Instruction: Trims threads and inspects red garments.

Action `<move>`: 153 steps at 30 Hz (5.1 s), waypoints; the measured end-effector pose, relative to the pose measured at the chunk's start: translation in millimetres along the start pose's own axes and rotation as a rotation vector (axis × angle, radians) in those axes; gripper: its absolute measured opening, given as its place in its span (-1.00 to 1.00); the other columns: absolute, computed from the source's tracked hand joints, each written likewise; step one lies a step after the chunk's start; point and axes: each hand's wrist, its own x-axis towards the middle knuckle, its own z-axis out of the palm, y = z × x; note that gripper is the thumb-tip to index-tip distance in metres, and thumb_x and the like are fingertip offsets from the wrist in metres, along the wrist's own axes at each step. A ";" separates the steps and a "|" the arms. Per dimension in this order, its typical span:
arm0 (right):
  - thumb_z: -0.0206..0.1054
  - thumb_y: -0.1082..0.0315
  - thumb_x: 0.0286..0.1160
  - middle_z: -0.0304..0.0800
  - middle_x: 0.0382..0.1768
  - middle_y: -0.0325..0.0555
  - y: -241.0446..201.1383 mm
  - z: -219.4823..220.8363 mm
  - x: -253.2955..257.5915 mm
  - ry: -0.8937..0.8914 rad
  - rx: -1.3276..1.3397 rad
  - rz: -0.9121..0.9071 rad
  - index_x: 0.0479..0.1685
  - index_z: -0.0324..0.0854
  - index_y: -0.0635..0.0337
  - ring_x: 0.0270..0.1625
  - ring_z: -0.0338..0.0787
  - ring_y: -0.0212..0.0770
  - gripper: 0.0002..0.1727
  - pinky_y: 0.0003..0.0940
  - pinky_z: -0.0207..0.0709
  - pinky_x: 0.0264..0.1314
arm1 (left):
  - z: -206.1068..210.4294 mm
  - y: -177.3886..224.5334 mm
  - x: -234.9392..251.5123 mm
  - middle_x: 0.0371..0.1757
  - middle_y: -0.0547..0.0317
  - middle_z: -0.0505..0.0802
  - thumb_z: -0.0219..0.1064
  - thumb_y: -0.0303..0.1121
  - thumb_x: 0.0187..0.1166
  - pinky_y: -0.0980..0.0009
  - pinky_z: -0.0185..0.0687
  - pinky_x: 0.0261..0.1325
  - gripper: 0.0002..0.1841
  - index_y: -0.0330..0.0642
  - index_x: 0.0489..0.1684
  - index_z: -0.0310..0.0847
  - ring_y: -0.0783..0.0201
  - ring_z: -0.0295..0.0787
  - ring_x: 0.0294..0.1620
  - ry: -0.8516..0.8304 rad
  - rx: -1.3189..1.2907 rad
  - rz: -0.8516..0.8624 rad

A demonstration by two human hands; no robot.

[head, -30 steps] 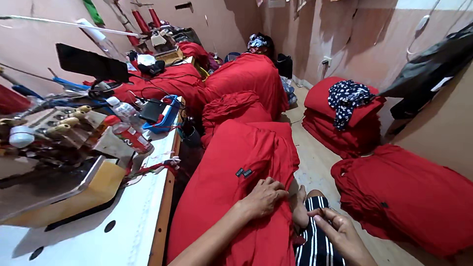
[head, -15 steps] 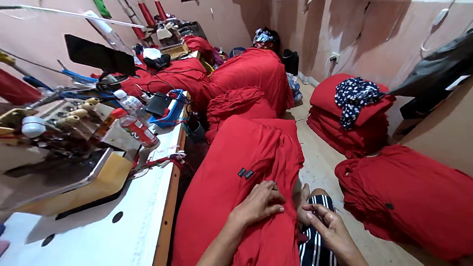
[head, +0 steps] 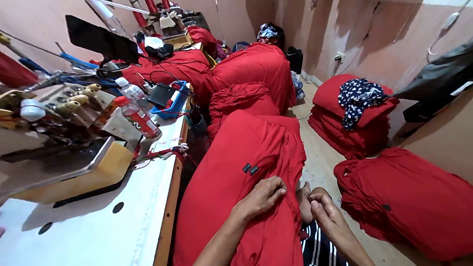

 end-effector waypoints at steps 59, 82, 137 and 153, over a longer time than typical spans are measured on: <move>0.21 0.20 0.64 0.80 -0.44 0.02 -31.8 3.5 22.6 0.080 -0.677 -0.226 0.01 0.79 0.28 -0.45 0.78 0.02 -0.65 0.13 0.59 -0.35 | 3.5 1.4 -2.3 -0.22 -0.06 0.78 0.17 -0.56 0.58 0.45 0.63 0.02 -0.82 -0.55 -0.07 0.59 0.33 0.72 -0.18 0.365 -0.082 0.071; 0.20 0.42 0.61 0.57 -0.54 -0.43 -7.6 -16.0 8.3 0.238 0.019 0.091 0.09 0.50 0.33 -0.60 0.46 -0.65 -0.79 -0.72 0.34 -0.52 | 13.7 8.6 18.6 0.60 -0.29 0.58 0.19 -0.51 0.65 -0.08 0.23 0.71 -0.56 -0.46 0.50 0.52 -0.17 0.45 0.66 0.109 0.055 0.060; 0.25 0.35 0.52 0.59 -0.54 -0.52 0.5 -3.9 -19.4 0.024 -0.037 0.090 0.02 0.60 0.25 -0.57 0.47 -0.69 -0.79 -0.73 0.35 -0.49 | 15.5 9.4 1.1 0.29 -0.36 0.72 0.25 -0.54 0.63 -0.04 0.48 0.47 -0.78 -0.43 0.04 0.78 -0.23 0.62 0.38 -0.185 0.111 -0.012; 0.31 0.50 0.33 0.69 -0.51 -0.50 -16.4 29.3 -8.1 0.041 0.313 0.091 -0.25 0.66 0.11 -0.59 0.54 -0.65 -0.89 -0.73 0.44 -0.54 | 3.5 9.8 -0.3 -0.13 -0.05 0.79 0.02 -0.51 0.69 0.37 0.48 0.28 -0.72 -0.52 -0.04 0.65 0.35 0.68 -0.01 0.062 -0.278 0.124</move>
